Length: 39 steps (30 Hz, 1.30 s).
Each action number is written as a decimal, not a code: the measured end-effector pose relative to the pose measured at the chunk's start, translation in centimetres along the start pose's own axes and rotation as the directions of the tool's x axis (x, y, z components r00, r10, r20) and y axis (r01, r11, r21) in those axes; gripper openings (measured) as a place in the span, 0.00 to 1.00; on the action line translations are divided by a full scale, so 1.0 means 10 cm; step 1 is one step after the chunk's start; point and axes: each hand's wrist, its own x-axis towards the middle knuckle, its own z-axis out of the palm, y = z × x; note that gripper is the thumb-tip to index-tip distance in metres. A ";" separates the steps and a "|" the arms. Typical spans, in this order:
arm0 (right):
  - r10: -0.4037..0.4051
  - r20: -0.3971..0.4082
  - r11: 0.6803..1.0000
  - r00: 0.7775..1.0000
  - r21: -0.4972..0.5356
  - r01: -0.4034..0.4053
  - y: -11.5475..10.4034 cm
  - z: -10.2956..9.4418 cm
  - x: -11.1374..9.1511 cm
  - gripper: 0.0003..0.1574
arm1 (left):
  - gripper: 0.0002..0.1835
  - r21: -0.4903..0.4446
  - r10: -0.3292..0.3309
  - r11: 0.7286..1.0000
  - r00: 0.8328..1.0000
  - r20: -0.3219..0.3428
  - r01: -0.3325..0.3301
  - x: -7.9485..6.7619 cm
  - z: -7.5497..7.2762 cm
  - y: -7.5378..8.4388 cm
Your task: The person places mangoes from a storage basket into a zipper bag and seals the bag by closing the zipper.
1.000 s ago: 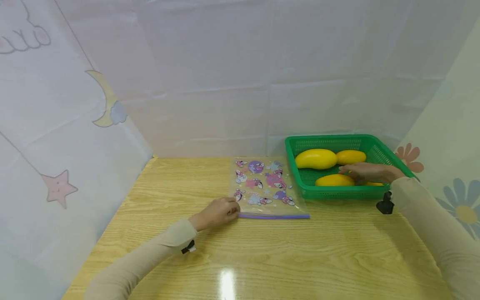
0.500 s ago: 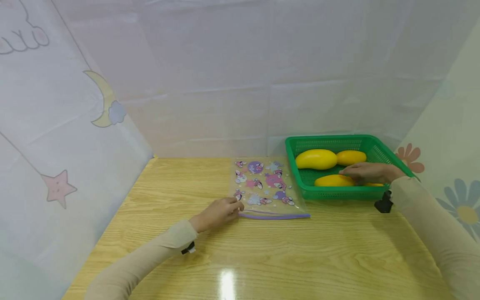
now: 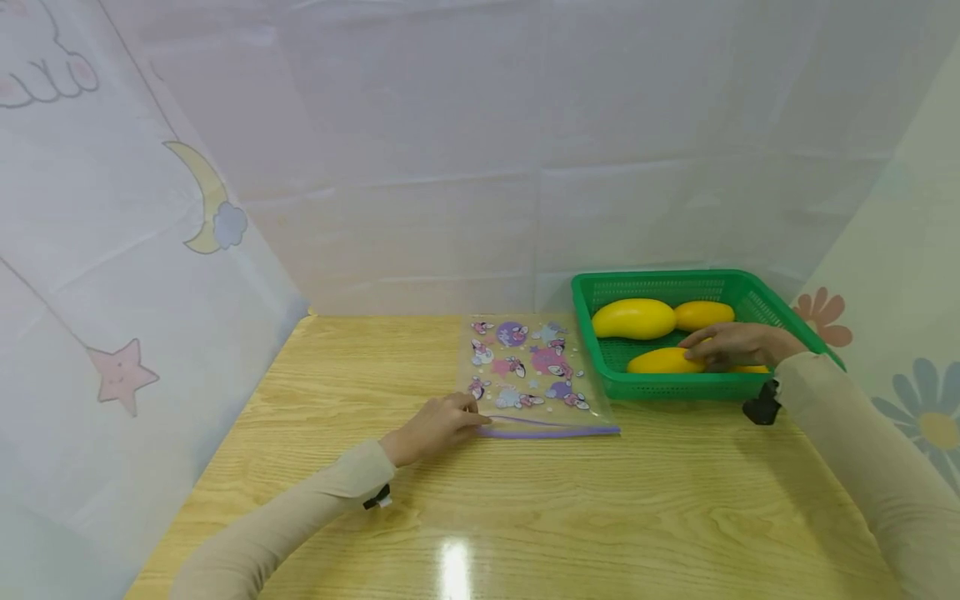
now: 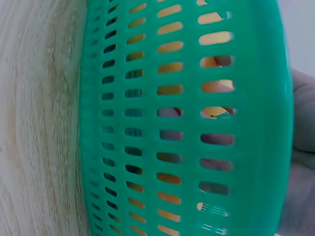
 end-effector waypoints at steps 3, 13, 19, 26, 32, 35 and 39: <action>-0.006 0.023 1.000 1.000 0.005 0.006 0.00 0.01 0.01 0.44 | 0.11 0.006 -0.007 1.000 1.000 -0.003 0.008 0.00 -0.01 0.00; 0.004 0.040 0.998 0.999 0.068 -0.007 -0.04 0.03 0.02 0.46 | 0.13 0.009 -0.054 0.999 0.998 0.029 0.053 0.02 -0.04 0.02; -0.012 0.041 0.990 0.999 0.143 0.006 -0.04 0.03 0.04 0.45 | 0.13 -0.021 -0.069 0.997 0.998 -0.007 0.069 0.03 -0.02 0.02; -0.021 0.024 0.984 0.999 0.175 0.016 -0.03 0.04 0.04 0.44 | 0.14 0.031 -0.079 0.996 0.996 -0.046 0.080 0.05 -0.06 0.06; -0.019 0.023 0.988 1.000 0.152 0.016 -0.01 0.03 0.05 0.43 | 0.13 0.011 -0.136 0.991 0.991 -0.015 0.136 0.07 -0.04 0.05; -0.021 0.025 0.989 0.999 0.148 0.017 0.00 0.03 0.05 0.43 | 0.13 -0.007 -0.139 0.990 0.990 -0.019 0.139 0.07 -0.03 0.05; -0.022 0.024 0.989 0.999 0.149 0.018 0.00 0.02 0.04 0.42 | 0.15 -0.065 -0.141 0.988 0.988 -0.057 0.137 0.08 -0.05 0.06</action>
